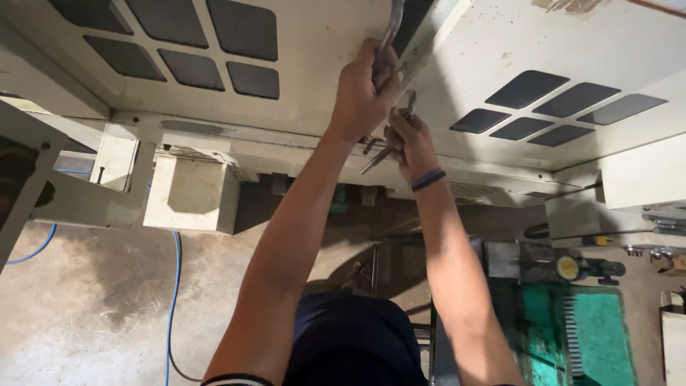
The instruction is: The person uses a wrench to loosen and remove bolts from a machine panel, opens the panel to access internal components, and then closes the panel. The person also wipes the wrench with a cloth and places it on a nearby table.
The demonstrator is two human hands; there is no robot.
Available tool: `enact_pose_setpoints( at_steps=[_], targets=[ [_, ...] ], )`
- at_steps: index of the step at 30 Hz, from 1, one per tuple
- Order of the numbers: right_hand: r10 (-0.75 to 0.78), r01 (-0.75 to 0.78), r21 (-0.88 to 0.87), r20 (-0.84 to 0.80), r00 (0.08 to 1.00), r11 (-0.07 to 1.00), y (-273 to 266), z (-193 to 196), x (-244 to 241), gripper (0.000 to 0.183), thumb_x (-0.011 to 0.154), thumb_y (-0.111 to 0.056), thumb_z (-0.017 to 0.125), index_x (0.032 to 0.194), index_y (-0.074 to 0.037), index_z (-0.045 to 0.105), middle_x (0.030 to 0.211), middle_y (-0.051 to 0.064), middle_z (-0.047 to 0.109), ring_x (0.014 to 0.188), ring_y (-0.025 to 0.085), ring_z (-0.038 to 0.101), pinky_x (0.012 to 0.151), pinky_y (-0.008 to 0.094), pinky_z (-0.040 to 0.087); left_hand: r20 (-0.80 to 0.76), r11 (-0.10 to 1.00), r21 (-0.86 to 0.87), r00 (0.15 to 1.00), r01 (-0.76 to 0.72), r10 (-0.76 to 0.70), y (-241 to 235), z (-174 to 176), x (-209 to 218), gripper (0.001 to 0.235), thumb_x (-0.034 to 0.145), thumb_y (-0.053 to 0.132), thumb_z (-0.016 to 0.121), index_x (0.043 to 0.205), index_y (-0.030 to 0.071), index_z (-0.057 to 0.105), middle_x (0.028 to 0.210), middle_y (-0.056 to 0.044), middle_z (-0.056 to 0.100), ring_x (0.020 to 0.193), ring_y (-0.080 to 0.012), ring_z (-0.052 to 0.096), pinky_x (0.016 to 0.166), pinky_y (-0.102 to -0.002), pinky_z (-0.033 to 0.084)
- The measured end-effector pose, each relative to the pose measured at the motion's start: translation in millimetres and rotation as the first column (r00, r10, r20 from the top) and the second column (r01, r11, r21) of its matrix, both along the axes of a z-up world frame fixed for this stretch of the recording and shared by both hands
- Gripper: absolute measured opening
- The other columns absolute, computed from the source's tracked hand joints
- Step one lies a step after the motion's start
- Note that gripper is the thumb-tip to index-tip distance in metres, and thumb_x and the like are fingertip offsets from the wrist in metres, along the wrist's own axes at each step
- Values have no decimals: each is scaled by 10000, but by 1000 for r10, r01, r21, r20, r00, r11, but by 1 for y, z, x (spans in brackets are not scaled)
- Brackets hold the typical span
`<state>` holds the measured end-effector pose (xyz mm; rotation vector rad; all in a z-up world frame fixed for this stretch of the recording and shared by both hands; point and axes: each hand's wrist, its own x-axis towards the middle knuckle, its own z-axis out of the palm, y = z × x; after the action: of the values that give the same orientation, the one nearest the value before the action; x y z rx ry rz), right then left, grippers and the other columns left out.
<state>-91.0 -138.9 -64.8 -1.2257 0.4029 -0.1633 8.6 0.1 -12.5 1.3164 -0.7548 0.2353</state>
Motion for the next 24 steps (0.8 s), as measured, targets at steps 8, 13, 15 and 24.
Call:
enact_pose_setpoints(
  at_steps=[8, 13, 15, 24],
  targets=[
    [-154, 158, -179, 31, 988, 971, -12, -36, 23, 406, 1031, -419, 641, 812, -98, 525, 654, -22, 458, 500, 102, 448, 455, 283, 344, -24, 999, -7, 999, 47, -47, 4, 5, -2, 213, 925, 59, 698, 1065, 61, 537, 688, -16, 453, 629, -116, 452, 603, -296, 418],
    [-196, 183, -243, -31, 980, 953, -10, -39, 23, 414, 999, -444, 648, 806, -93, 543, 625, -8, 483, 511, 97, 465, 464, 270, 353, -7, 999, -19, 999, 44, -44, 6, 6, -3, 213, 918, 51, 698, 1065, 52, 544, 714, -7, 490, 647, -111, 472, 616, -286, 437],
    [-211, 200, -255, -13, 977, 946, -8, -37, 22, 408, 997, -434, 657, 803, -92, 548, 629, -13, 484, 520, 98, 475, 475, 274, 370, 20, 1000, -9, 999, 30, -30, 5, 7, -4, 206, 920, 44, 703, 1064, 52, 556, 734, -13, 483, 669, -109, 474, 628, -282, 440],
    [-138, 131, -244, -10, 990, 961, -9, -28, 19, 327, 980, -306, 679, 792, -54, 588, 605, 8, 509, 494, 118, 463, 478, 294, 353, -39, 1000, 10, 999, 21, -21, 4, 9, -5, 226, 882, 33, 715, 1036, 43, 550, 714, 12, 444, 651, -89, 417, 604, -270, 405]
  ],
)
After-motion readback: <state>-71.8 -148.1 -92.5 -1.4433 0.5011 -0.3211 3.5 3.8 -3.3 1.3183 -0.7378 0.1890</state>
